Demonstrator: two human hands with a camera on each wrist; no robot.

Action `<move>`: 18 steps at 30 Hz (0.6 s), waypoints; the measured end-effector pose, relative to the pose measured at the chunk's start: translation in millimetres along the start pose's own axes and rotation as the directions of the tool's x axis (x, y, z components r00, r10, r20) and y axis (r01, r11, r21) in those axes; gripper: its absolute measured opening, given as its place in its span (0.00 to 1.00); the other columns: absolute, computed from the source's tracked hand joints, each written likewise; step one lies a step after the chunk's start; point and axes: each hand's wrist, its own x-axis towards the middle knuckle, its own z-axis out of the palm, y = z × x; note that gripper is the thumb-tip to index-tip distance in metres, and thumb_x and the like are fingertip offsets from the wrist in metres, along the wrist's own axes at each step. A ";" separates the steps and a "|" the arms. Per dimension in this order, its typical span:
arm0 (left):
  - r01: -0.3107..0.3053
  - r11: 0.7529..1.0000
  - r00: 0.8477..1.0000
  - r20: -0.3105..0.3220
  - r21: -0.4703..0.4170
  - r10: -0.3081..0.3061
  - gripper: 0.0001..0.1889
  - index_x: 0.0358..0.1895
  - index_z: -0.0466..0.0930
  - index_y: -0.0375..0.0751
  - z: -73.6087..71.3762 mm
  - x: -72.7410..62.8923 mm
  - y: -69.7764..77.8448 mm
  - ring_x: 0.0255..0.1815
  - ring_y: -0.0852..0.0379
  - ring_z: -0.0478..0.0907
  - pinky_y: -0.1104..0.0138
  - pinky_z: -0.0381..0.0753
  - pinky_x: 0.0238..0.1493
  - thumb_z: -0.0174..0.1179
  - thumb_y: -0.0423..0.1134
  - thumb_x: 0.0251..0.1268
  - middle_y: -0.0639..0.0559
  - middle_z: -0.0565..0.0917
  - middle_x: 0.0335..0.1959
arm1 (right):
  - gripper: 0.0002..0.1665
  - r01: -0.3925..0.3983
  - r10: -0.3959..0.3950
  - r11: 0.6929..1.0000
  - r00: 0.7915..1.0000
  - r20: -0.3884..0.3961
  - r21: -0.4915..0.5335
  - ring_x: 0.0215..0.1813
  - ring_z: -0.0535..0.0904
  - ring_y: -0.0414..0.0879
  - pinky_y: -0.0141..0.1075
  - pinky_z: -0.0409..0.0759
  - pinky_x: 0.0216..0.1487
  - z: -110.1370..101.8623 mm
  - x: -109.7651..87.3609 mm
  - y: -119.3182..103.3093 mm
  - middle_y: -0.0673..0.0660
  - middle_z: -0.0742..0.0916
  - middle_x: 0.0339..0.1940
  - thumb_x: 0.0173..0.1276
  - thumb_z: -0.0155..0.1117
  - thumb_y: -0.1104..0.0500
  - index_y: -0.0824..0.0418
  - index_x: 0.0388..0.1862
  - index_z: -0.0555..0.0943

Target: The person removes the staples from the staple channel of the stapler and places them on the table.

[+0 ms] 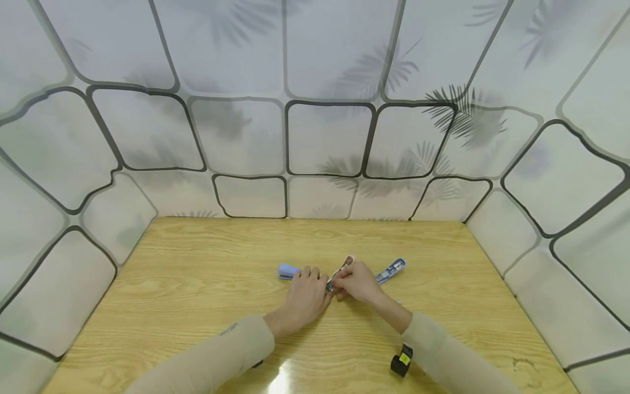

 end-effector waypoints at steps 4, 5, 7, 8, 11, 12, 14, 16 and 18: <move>0.011 1.000 1.000 -0.001 -0.011 -0.011 0.19 0.40 0.83 0.49 0.9 0.7 0.0 0.33 0.58 0.72 0.69 0.68 0.32 0.62 0.61 0.74 0.55 0.82 0.33 | 0.09 0.021 -0.021 1.000 1.000 -0.012 -0.005 0.23 0.87 0.41 0.29 0.83 0.25 -9.4 -0.9 1.1 0.63 0.92 0.29 0.71 0.71 0.65 0.72 0.36 0.88; 0.013 1.000 1.000 -0.002 -0.013 -0.013 0.19 0.40 0.83 0.49 1.3 1.0 -0.1 0.32 0.58 0.72 0.69 0.67 0.31 0.62 0.61 0.74 0.55 0.82 0.33 | 0.09 0.015 -0.015 1.000 1.000 -0.015 0.001 0.24 0.87 0.41 0.30 0.84 0.25 -13.0 -1.2 1.4 0.64 0.93 0.29 0.71 0.71 0.65 0.72 0.36 0.88; 0.015 1.000 1.000 -0.007 -0.019 -0.015 0.19 0.40 0.83 0.49 1.9 1.8 -0.3 0.32 0.59 0.71 0.69 0.66 0.31 0.63 0.62 0.73 0.55 0.82 0.33 | 0.09 -0.003 0.003 0.999 1.000 -0.009 0.035 0.24 0.88 0.41 0.32 0.85 0.26 -21.3 -1.6 2.3 0.64 0.93 0.30 0.71 0.70 0.65 0.73 0.37 0.88; 0.014 1.000 1.000 -0.010 -0.021 -0.014 0.19 0.40 0.84 0.50 2.3 2.1 -0.4 0.31 0.59 0.71 0.69 0.66 0.31 0.63 0.62 0.73 0.55 0.82 0.32 | 0.10 -0.018 0.018 0.998 1.000 -0.001 0.052 0.25 0.88 0.42 0.34 0.87 0.27 -26.0 -2.4 2.6 0.65 0.93 0.31 0.72 0.70 0.64 0.74 0.39 0.88; 0.014 1.000 1.000 -0.017 -0.027 -0.015 0.19 0.40 0.84 0.50 3.0 2.8 -1.2 0.31 0.59 0.70 0.69 0.66 0.30 0.64 0.63 0.72 0.56 0.81 0.32 | 0.12 -0.062 0.060 0.995 0.998 0.026 0.082 0.27 0.89 0.41 0.35 0.89 0.30 -39.7 -5.4 4.9 0.62 0.93 0.32 0.73 0.68 0.64 0.75 0.42 0.87; 0.012 1.000 1.000 -0.020 -0.027 -0.013 0.19 0.40 0.84 0.50 3.0 2.8 -1.4 0.31 0.59 0.70 0.69 0.67 0.30 0.64 0.63 0.71 0.56 0.81 0.32 | 0.12 -0.072 0.070 0.994 0.997 0.034 0.086 0.27 0.89 0.40 0.35 0.89 0.31 -43.7 -6.8 6.2 0.62 0.93 0.32 0.74 0.67 0.63 0.75 0.43 0.87; 0.010 1.000 1.000 -0.022 -0.025 -0.011 0.19 0.40 0.85 0.50 2.8 2.5 -1.7 0.31 0.59 0.71 0.69 0.67 0.30 0.64 0.63 0.71 0.56 0.82 0.32 | 0.13 -0.093 0.090 0.992 0.995 0.045 0.083 0.27 0.89 0.40 0.34 0.89 0.30 -49.8 -10.1 9.3 0.61 0.93 0.32 0.75 0.67 0.62 0.74 0.44 0.87; 0.009 1.000 1.000 -0.016 -0.025 -0.009 0.19 0.41 0.85 0.51 2.5 2.0 -1.8 0.31 0.59 0.71 0.69 0.67 0.31 0.64 0.63 0.71 0.55 0.82 0.33 | 0.13 -0.114 0.109 0.990 0.992 0.064 0.083 0.26 0.89 0.40 0.33 0.88 0.29 -52.4 -13.1 13.6 0.59 0.93 0.31 0.75 0.67 0.61 0.73 0.44 0.87; 0.005 1.000 1.000 -0.008 -0.020 -0.005 0.19 0.42 0.85 0.51 2.6 1.4 -1.5 0.31 0.59 0.71 0.69 0.67 0.31 0.63 0.63 0.72 0.55 0.82 0.34 | 0.13 -0.136 0.128 0.987 0.987 0.096 0.082 0.26 0.89 0.40 0.33 0.88 0.29 -52.3 -16.8 17.2 0.59 0.93 0.31 0.76 0.67 0.61 0.72 0.44 0.88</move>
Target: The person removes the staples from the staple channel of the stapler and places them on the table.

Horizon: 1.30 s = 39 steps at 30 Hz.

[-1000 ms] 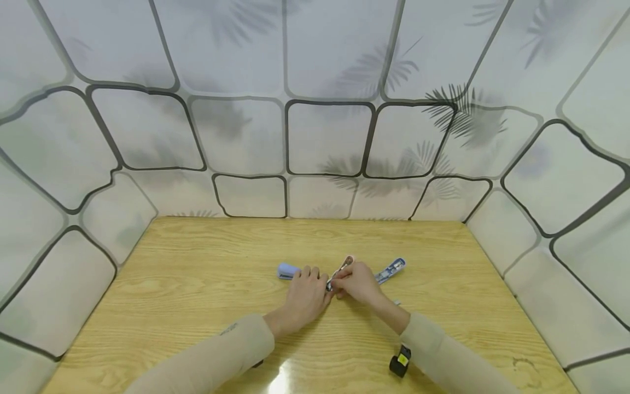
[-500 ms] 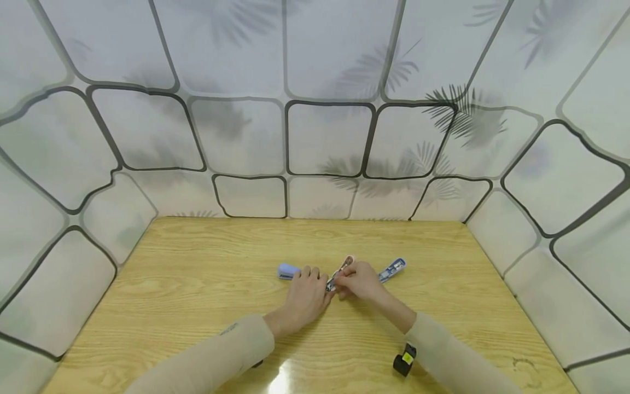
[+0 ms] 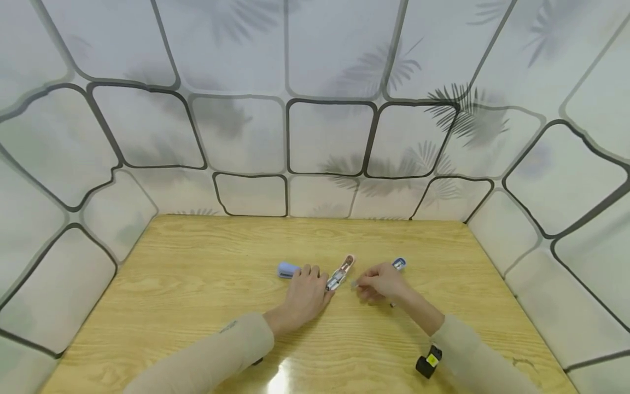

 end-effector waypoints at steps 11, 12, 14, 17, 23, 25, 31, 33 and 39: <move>0.016 1.000 0.998 0.055 -0.017 -0.015 0.21 0.49 0.86 0.50 -3.0 -0.7 -0.4 0.33 0.58 0.72 0.68 0.70 0.33 0.62 0.63 0.73 0.54 0.83 0.36 | 0.12 -0.029 0.029 1.000 0.996 0.087 -0.007 0.24 0.87 0.37 0.29 0.84 0.24 21.9 -7.2 10.1 0.51 0.91 0.26 0.74 0.68 0.59 0.70 0.42 0.87; 0.019 1.000 0.998 0.058 -0.020 -0.017 0.21 0.50 0.86 0.49 -3.3 -0.8 -0.3 0.33 0.58 0.72 0.68 0.70 0.33 0.62 0.62 0.73 0.54 0.83 0.36 | 0.12 -0.032 0.032 0.999 0.996 0.081 -0.012 0.24 0.87 0.37 0.29 0.84 0.24 23.3 -7.4 10.5 0.51 0.91 0.26 0.74 0.68 0.59 0.70 0.42 0.87; 0.021 0.999 0.998 0.061 -0.025 -0.020 0.21 0.50 0.86 0.49 -3.9 -1.0 -0.4 0.34 0.58 0.71 0.68 0.71 0.34 0.62 0.62 0.73 0.54 0.82 0.36 | 0.12 -0.039 0.041 0.999 0.996 0.074 -0.019 0.23 0.86 0.37 0.29 0.83 0.23 25.4 -7.6 11.2 0.51 0.91 0.25 0.74 0.67 0.59 0.69 0.42 0.87; 0.023 0.999 0.998 0.060 -0.035 -0.021 0.21 0.49 0.86 0.49 -3.9 -1.3 -1.0 0.33 0.58 0.71 0.68 0.70 0.34 0.62 0.63 0.73 0.54 0.82 0.35 | 0.11 -0.050 0.051 0.998 0.996 0.067 -0.024 0.22 0.86 0.38 0.30 0.84 0.23 26.8 -7.2 11.5 0.51 0.90 0.24 0.73 0.68 0.60 0.69 0.41 0.87; 0.007 0.996 0.999 0.033 -0.088 -0.004 0.23 0.42 0.83 0.46 0.7 -4.5 -7.6 0.34 0.57 0.73 0.67 0.75 0.37 0.63 0.64 0.71 0.53 0.82 0.35 | 0.11 -0.043 0.047 0.997 0.997 0.062 -0.058 0.21 0.85 0.38 0.31 0.85 0.24 26.6 -7.2 11.2 0.51 0.89 0.22 0.73 0.70 0.58 0.68 0.38 0.87; -0.009 0.993 1.000 0.019 -0.117 0.011 0.24 0.42 0.82 0.44 1.3 -7.3 -12.3 0.37 0.56 0.76 0.65 0.79 0.42 0.63 0.64 0.71 0.52 0.83 0.36 | 0.11 -0.010 0.015 0.997 0.998 0.054 -0.078 0.21 0.85 0.39 0.32 0.86 0.25 26.6 -8.3 10.0 0.52 0.89 0.22 0.73 0.70 0.58 0.67 0.38 0.88; -0.102 0.978 0.992 -0.088 -0.179 0.087 0.22 0.50 0.83 0.42 -11.8 -20.2 -36.4 0.47 0.54 0.83 0.63 0.85 0.54 0.65 0.58 0.73 0.50 0.87 0.44 | 0.10 0.198 -0.215 0.940 0.976 -0.034 -0.278 0.22 0.83 0.42 0.30 0.79 0.22 31.3 -11.6 -6.9 0.55 0.91 0.25 0.72 0.71 0.57 0.64 0.38 0.90; -0.154 0.971 0.982 -0.134 -0.182 0.131 0.19 0.49 0.83 0.43 -16.8 -24.7 -48.4 0.47 0.55 0.82 0.64 0.85 0.52 0.66 0.56 0.73 0.52 0.86 0.43 | 0.08 0.240 -0.289 0.895 0.954 -0.081 -0.375 0.24 0.82 0.41 0.29 0.76 0.23 36.1 -11.5 -16.2 0.52 0.90 0.26 0.70 0.72 0.57 0.62 0.37 0.90; -0.249 0.949 0.953 -0.224 -0.192 0.205 0.15 0.46 0.83 0.43 -24.5 -36.3 -88.0 0.48 0.55 0.83 0.61 0.86 0.54 0.70 0.50 0.70 0.53 0.86 0.43 | 0.06 0.291 -0.468 0.729 0.872 -0.141 -0.619 0.29 0.83 0.37 0.30 0.79 0.29 58.1 -7.2 -41.1 0.47 0.90 0.28 0.68 0.76 0.54 0.55 0.37 0.90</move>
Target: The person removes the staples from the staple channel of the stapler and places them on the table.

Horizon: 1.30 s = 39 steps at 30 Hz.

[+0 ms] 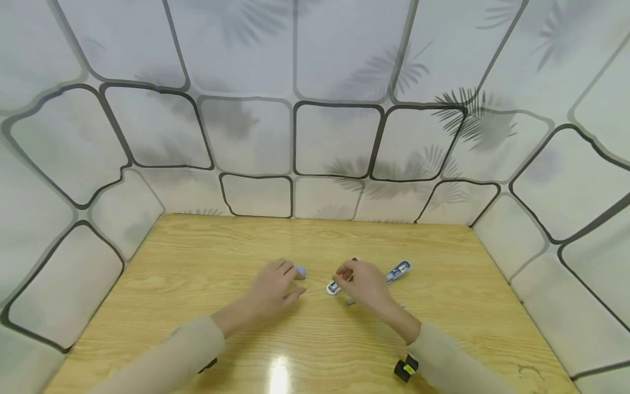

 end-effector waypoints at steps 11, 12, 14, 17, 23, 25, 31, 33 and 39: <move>0.068 0.998 0.997 0.030 -0.003 -0.067 0.18 0.48 0.84 0.41 -4.6 -13.5 -41.7 0.49 0.51 0.83 0.57 0.85 0.51 0.72 0.51 0.67 0.50 0.87 0.45 | 0.16 0.178 -0.179 0.952 0.984 0.019 -0.250 0.39 0.88 0.46 0.33 0.84 0.33 33.2 24.9 -22.1 0.51 0.92 0.40 0.68 0.76 0.46 0.55 0.46 0.90; 0.076 0.997 0.996 0.046 -0.006 -0.075 0.19 0.49 0.84 0.40 -3.3 -13.1 -43.4 0.49 0.51 0.83 0.57 0.85 0.52 0.71 0.52 0.68 0.50 0.87 0.45 | 0.17 0.176 -0.174 0.952 0.984 0.028 -0.252 0.40 0.88 0.46 0.33 0.85 0.35 36.4 27.6 -22.8 0.51 0.92 0.40 0.68 0.76 0.46 0.55 0.47 0.89; 0.083 0.997 0.994 0.074 -0.001 -0.083 0.20 0.50 0.84 0.40 -0.2 -12.2 -45.9 0.49 0.50 0.83 0.57 0.85 0.52 0.70 0.53 0.69 0.49 0.87 0.46 | 0.19 0.160 -0.150 0.954 0.987 0.058 -0.254 0.42 0.88 0.47 0.35 0.86 0.37 42.5 32.7 -24.5 0.52 0.92 0.42 0.68 0.76 0.44 0.55 0.48 0.89; 0.087 0.996 0.991 0.098 0.020 -0.088 0.21 0.51 0.83 0.40 6.1 -11.1 -48.8 0.50 0.50 0.83 0.57 0.85 0.51 0.67 0.55 0.72 0.48 0.87 0.47 | 0.21 0.151 -0.132 0.953 0.987 0.089 -0.263 0.44 0.88 0.47 0.35 0.86 0.38 50.4 39.4 -27.4 0.52 0.92 0.43 0.68 0.76 0.43 0.55 0.50 0.89; 0.090 0.995 0.988 0.120 0.039 -0.095 0.19 0.51 0.81 0.41 16.4 -6.2 -50.5 0.47 0.51 0.81 0.58 0.83 0.49 0.64 0.54 0.75 0.49 0.85 0.45 | 0.17 0.190 -0.166 0.948 0.980 0.115 -0.255 0.43 0.87 0.46 0.32 0.83 0.35 57.6 44.6 -33.5 0.52 0.91 0.42 0.69 0.76 0.47 0.55 0.49 0.89; 0.097 0.995 0.986 0.132 0.027 -0.100 0.18 0.51 0.80 0.41 18.4 -4.9 -50.2 0.47 0.51 0.80 0.57 0.83 0.50 0.63 0.53 0.76 0.49 0.85 0.45 | 0.15 0.198 -0.171 0.947 0.978 0.123 -0.254 0.41 0.86 0.45 0.32 0.82 0.34 60.1 44.9 -34.0 0.51 0.91 0.42 0.69 0.75 0.49 0.55 0.49 0.89; 0.097 0.995 0.988 0.123 0.009 -0.097 0.16 0.48 0.80 0.41 19.6 -7.1 -47.8 0.45 0.52 0.79 0.59 0.83 0.49 0.63 0.51 0.76 0.49 0.84 0.44 | 0.12 0.240 -0.217 0.941 0.969 0.119 -0.238 0.40 0.86 0.44 0.29 0.81 0.34 61.9 44.0 -33.7 0.51 0.92 0.40 0.70 0.75 0.52 0.56 0.48 0.89; 0.093 0.996 0.990 0.105 0.009 -0.094 0.16 0.47 0.81 0.41 19.4 -8.9 -47.2 0.43 0.52 0.79 0.59 0.82 0.47 0.64 0.51 0.75 0.49 0.85 0.43 | 0.12 0.259 -0.235 0.939 0.964 0.127 -0.225 0.40 0.86 0.43 0.28 0.80 0.35 61.5 44.2 -33.0 0.51 0.92 0.41 0.70 0.74 0.52 0.56 0.48 0.89; 0.102 0.995 0.992 0.074 0.015 -0.103 0.15 0.45 0.83 0.41 15.4 -14.5 -44.6 0.43 0.52 0.80 0.59 0.83 0.47 0.66 0.50 0.73 0.49 0.86 0.42 | 0.12 0.298 -0.266 0.929 0.950 0.163 -0.218 0.42 0.85 0.43 0.29 0.81 0.38 60.5 49.0 -32.0 0.50 0.91 0.43 0.73 0.72 0.51 0.54 0.50 0.88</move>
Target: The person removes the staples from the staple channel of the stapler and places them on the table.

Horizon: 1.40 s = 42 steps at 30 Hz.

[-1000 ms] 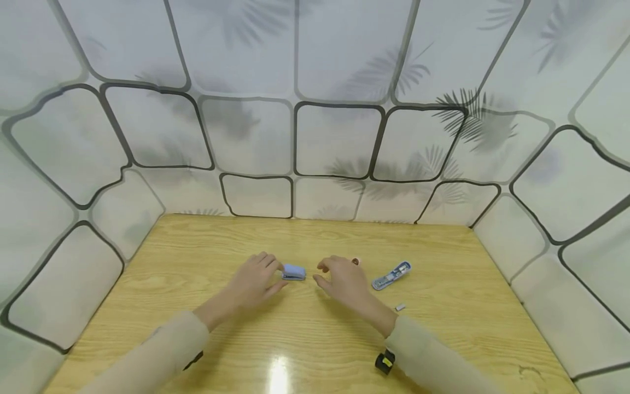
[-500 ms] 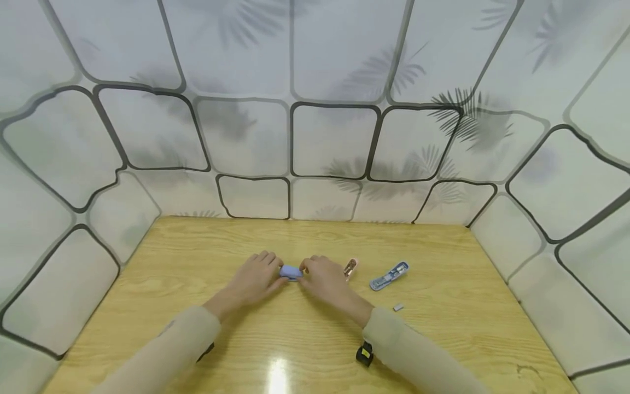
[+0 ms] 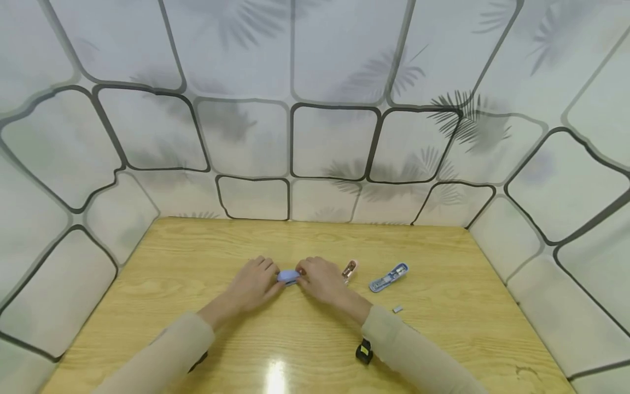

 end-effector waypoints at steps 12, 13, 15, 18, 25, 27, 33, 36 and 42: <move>0.041 0.999 0.999 0.013 0.021 -0.041 0.14 0.41 0.83 0.42 -10.6 -24.8 11.4 0.42 0.54 0.79 0.60 0.83 0.47 0.67 0.50 0.72 0.51 0.84 0.38 | 0.16 0.050 -0.050 0.999 0.997 0.064 -0.003 0.48 0.87 0.43 0.31 0.85 0.44 6.3 2.5 -12.6 0.50 0.92 0.49 0.73 0.71 0.48 0.53 0.54 0.86; 0.043 0.999 0.999 0.008 0.025 -0.043 0.13 0.41 0.83 0.42 -12.2 -27.9 12.3 0.42 0.54 0.79 0.60 0.84 0.47 0.67 0.50 0.71 0.52 0.84 0.38 | 0.16 0.056 -0.056 0.998 0.996 0.065 -0.001 0.47 0.87 0.43 0.30 0.84 0.43 6.5 1.4 -15.1 0.50 0.92 0.48 0.73 0.72 0.48 0.53 0.54 0.87; 0.054 0.998 0.999 0.005 0.033 -0.054 0.13 0.41 0.84 0.43 -15.6 -34.0 14.3 0.42 0.54 0.80 0.60 0.84 0.47 0.68 0.50 0.70 0.52 0.84 0.38 | 0.16 0.073 -0.072 0.997 0.995 0.071 -0.004 0.46 0.86 0.42 0.29 0.83 0.42 6.8 -1.2 -19.5 0.49 0.92 0.48 0.73 0.71 0.48 0.53 0.54 0.87; 0.076 0.996 0.997 0.016 0.040 -0.076 0.14 0.41 0.83 0.44 -19.3 -42.1 17.4 0.44 0.54 0.81 0.60 0.85 0.48 0.68 0.51 0.70 0.52 0.85 0.39 | 0.16 0.093 -0.092 0.996 0.993 0.080 -0.013 0.45 0.85 0.41 0.27 0.81 0.40 5.4 -5.2 -24.6 0.49 0.91 0.47 0.73 0.71 0.47 0.52 0.54 0.87; 0.167 0.986 0.985 0.035 0.009 -0.168 0.19 0.45 0.83 0.39 -24.6 -52.4 25.7 0.46 0.46 0.83 0.53 0.86 0.52 0.68 0.53 0.70 0.45 0.86 0.42 | 0.23 0.149 -0.144 0.988 0.983 0.112 -0.040 0.55 0.85 0.43 0.31 0.85 0.51 -0.9 -5.8 -26.3 0.49 0.88 0.57 0.73 0.70 0.44 0.51 0.62 0.83; 0.195 0.981 0.980 0.039 0.002 -0.195 0.20 0.46 0.83 0.37 -25.0 -54.5 27.8 0.48 0.43 0.84 0.51 0.87 0.55 0.69 0.53 0.69 0.42 0.86 0.43 | 0.25 0.187 -0.178 0.981 0.974 0.138 -0.051 0.58 0.84 0.43 0.32 0.85 0.54 -1.1 -4.6 -25.3 0.50 0.87 0.60 0.73 0.70 0.43 0.51 0.65 0.82; 0.217 0.976 0.976 0.028 -0.016 -0.216 0.18 0.44 0.84 0.37 -19.8 -55.0 30.6 0.46 0.44 0.83 0.52 0.87 0.52 0.73 0.50 0.66 0.42 0.86 0.42 | 0.27 0.329 -0.309 0.940 0.933 0.186 -0.090 0.63 0.82 0.42 0.33 0.82 0.64 4.3 1.4 -23.8 0.48 0.85 0.63 0.77 0.64 0.42 0.49 0.69 0.78; 0.218 0.976 0.976 0.020 -0.026 -0.218 0.16 0.40 0.84 0.40 -15.0 -53.0 32.2 0.42 0.48 0.82 0.56 0.86 0.47 0.73 0.50 0.65 0.46 0.85 0.39 | 0.24 0.376 -0.353 0.920 0.918 0.180 -0.114 0.63 0.82 0.40 0.32 0.81 0.65 8.2 3.8 -22.6 0.46 0.86 0.62 0.79 0.62 0.41 0.48 0.68 0.79; 0.232 0.972 0.972 -0.025 -0.030 -0.233 0.15 0.37 0.84 0.42 -10.2 -49.5 34.5 0.38 0.52 0.79 0.60 0.83 0.40 0.75 0.49 0.63 0.49 0.83 0.35 | 0.21 0.418 -0.392 0.894 0.905 0.166 -0.162 0.60 0.82 0.39 0.29 0.81 0.62 10.6 7.6 -23.6 0.45 0.87 0.58 0.79 0.62 0.42 0.47 0.65 0.82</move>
